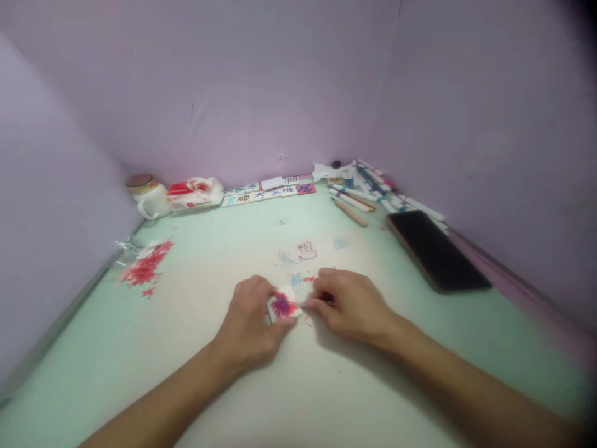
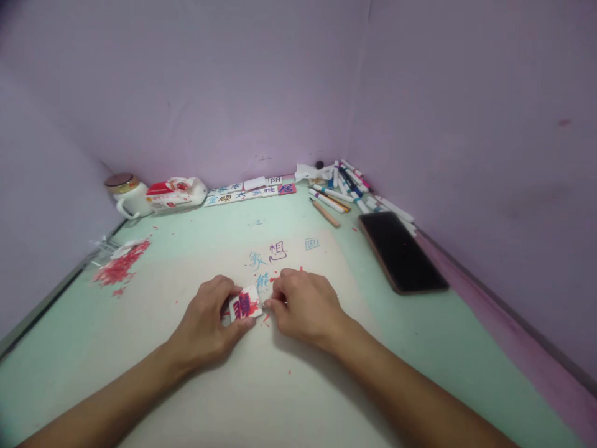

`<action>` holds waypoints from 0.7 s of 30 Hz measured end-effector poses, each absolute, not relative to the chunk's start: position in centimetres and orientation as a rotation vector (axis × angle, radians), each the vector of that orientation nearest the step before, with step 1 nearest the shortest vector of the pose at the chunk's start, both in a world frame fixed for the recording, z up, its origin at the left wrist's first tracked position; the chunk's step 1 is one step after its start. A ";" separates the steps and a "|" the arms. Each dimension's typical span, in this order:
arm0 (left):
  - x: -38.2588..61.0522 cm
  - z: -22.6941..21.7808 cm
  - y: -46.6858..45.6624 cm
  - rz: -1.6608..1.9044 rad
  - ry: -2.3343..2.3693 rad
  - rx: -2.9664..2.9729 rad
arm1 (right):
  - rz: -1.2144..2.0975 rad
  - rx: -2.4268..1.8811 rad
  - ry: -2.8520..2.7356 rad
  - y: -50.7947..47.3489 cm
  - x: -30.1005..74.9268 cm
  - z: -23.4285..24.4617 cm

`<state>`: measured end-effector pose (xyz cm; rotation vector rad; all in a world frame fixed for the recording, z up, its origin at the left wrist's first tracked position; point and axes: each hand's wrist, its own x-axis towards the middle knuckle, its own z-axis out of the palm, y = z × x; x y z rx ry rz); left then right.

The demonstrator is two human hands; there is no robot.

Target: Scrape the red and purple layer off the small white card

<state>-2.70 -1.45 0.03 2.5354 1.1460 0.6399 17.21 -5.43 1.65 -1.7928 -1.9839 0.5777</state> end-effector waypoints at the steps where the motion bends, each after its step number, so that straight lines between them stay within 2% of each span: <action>1: -2.7 0.1 -1.4 0.629 1.136 2.532 | 0.568 -1.790 -1.983 -5.4 17.3 1.7; 7: -2.8 0.1 -1.4 0.619 1.093 2.509 | 0.498 -1.745 -2.039 -5.1 18.2 1.4; 17: -2.8 0.1 -1.3 0.608 1.057 2.531 | 0.705 -1.658 -2.081 -4.4 19.3 2.4; 21: -2.9 -0.1 -1.3 0.625 1.049 2.540 | 0.639 -1.662 -1.979 -4.4 19.3 1.9</action>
